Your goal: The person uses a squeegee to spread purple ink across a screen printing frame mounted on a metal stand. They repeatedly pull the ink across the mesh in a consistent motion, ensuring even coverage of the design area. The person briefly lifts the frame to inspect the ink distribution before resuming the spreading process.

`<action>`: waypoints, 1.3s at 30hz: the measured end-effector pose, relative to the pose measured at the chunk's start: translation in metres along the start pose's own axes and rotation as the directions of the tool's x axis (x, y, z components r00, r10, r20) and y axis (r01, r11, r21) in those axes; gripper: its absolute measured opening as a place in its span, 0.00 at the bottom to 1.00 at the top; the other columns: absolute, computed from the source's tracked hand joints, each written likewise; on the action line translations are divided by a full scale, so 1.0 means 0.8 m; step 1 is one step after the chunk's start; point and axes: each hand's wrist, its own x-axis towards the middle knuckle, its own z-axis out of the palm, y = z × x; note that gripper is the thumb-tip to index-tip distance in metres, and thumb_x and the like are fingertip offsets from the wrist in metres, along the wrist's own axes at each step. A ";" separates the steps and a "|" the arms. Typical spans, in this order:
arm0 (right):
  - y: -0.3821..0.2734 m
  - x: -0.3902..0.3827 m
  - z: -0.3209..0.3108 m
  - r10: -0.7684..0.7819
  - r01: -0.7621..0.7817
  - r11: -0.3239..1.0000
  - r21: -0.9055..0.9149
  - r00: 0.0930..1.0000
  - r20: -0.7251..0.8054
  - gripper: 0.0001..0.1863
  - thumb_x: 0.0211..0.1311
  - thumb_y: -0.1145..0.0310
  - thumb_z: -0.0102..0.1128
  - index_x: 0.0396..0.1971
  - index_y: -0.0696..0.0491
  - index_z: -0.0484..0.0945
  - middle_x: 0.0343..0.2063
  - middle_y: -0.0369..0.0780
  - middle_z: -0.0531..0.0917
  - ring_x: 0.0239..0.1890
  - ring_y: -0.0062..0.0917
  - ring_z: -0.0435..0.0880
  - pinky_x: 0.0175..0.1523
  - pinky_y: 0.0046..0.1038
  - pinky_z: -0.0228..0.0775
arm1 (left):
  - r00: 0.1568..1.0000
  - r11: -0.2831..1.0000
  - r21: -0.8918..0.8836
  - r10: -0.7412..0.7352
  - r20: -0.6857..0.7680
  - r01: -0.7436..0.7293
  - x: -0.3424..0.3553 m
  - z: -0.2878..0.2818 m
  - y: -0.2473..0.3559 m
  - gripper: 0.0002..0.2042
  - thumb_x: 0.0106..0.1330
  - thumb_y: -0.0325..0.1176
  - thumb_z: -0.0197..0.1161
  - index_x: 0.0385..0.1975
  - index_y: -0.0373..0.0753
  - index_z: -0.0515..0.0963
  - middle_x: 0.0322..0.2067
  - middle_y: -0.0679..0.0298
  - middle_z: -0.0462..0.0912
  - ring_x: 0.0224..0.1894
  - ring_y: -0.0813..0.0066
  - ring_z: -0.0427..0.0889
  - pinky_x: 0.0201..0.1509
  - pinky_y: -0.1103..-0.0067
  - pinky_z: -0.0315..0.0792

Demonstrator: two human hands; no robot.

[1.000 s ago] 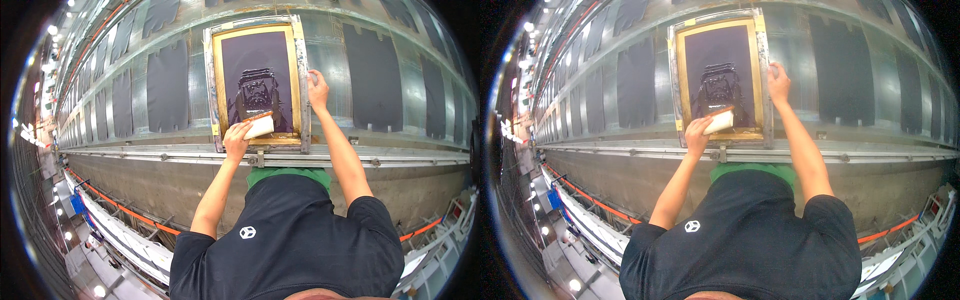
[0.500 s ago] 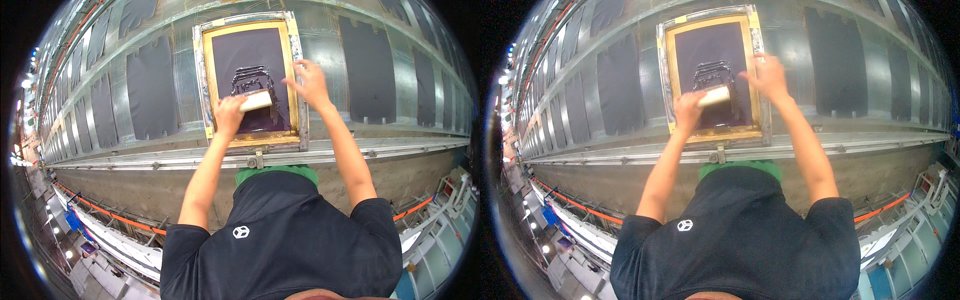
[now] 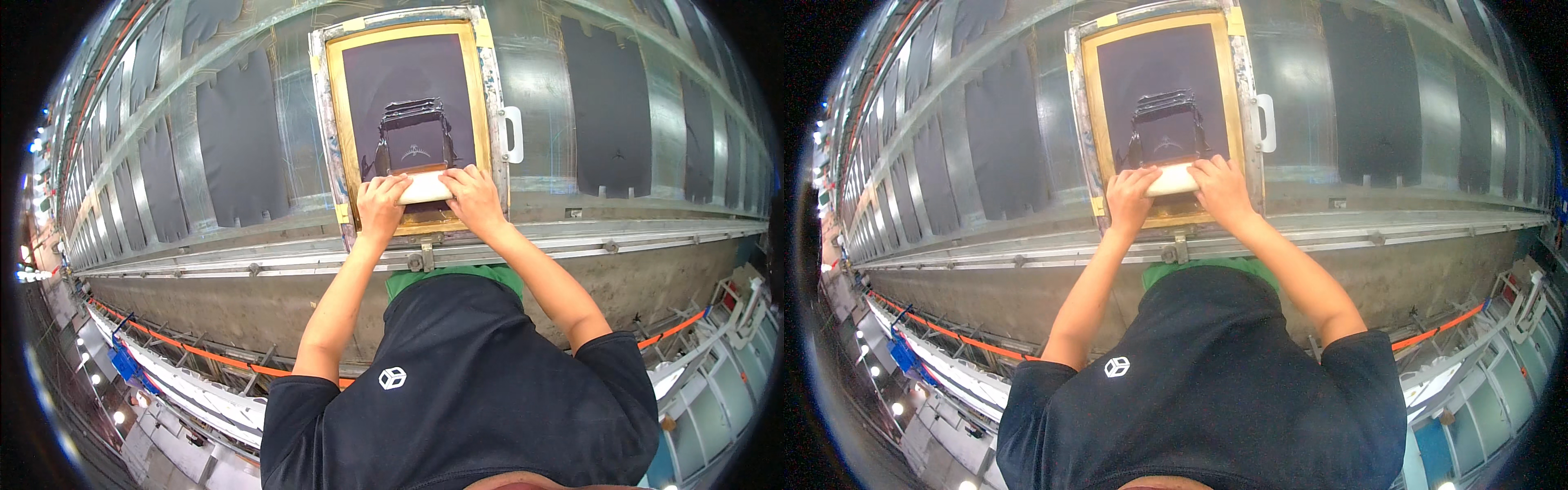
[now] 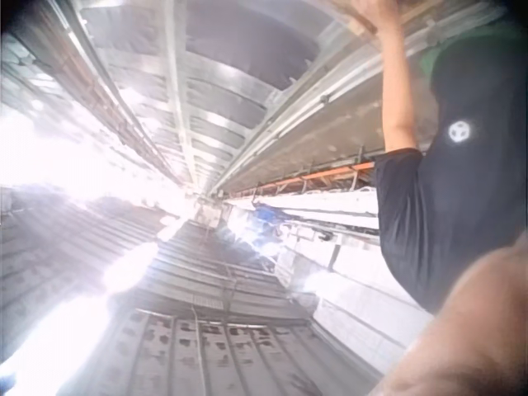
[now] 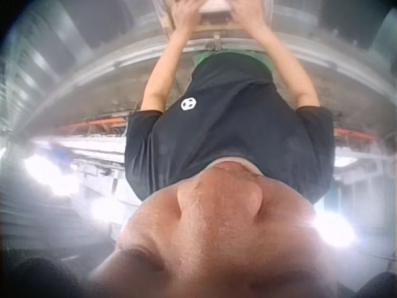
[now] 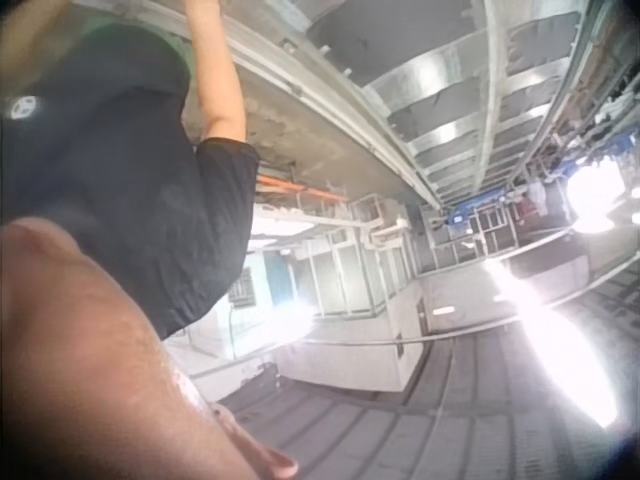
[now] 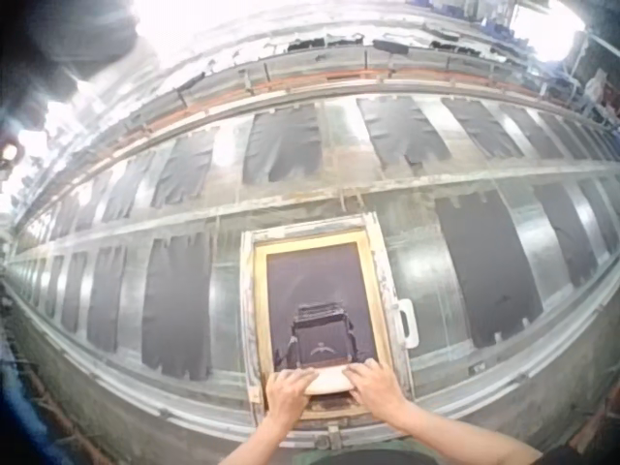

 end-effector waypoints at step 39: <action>0.031 0.171 0.009 0.589 -0.343 0.783 0.518 0.677 -0.442 0.13 0.62 0.62 0.58 0.44 0.46 0.85 0.19 0.42 0.80 0.25 0.30 0.80 0.39 0.36 0.72 | 0.967 0.984 -0.154 -0.119 -0.224 0.086 -0.065 -0.044 -0.048 0.23 0.47 0.25 0.70 0.47 0.46 0.85 0.48 0.70 0.86 0.48 0.65 0.82 0.50 0.69 0.75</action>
